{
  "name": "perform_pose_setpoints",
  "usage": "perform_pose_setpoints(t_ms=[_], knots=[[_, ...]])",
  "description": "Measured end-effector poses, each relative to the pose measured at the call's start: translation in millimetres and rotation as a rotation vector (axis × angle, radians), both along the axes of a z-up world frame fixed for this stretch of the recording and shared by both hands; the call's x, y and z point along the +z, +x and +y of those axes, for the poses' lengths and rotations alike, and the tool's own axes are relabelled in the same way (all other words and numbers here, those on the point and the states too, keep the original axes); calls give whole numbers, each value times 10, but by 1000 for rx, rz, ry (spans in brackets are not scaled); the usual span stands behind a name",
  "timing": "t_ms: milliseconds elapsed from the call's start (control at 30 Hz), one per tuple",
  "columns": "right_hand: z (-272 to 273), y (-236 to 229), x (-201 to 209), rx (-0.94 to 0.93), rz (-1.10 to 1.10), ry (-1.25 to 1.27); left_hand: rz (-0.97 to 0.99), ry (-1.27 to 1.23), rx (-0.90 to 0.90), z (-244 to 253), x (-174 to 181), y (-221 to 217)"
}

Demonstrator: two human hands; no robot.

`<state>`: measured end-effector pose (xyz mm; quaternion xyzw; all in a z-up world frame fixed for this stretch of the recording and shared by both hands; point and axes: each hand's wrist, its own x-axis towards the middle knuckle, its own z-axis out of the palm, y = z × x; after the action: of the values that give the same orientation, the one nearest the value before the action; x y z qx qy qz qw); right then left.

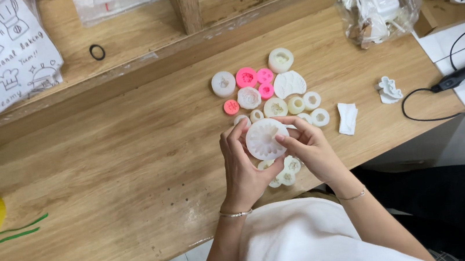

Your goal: Organizing and arranging silicone candle molds on a workbench and storage shelves.

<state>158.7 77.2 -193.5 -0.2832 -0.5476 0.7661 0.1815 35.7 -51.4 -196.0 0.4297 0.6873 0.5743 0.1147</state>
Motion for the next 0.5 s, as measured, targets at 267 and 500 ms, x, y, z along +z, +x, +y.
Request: perform_pose_setpoints(t_ms=[267,500], knots=[[416,119,915,95,202,182,163,305,48,236,685,109],[834,230,1852,-65,174,480,395,483,27,670,1353,89]])
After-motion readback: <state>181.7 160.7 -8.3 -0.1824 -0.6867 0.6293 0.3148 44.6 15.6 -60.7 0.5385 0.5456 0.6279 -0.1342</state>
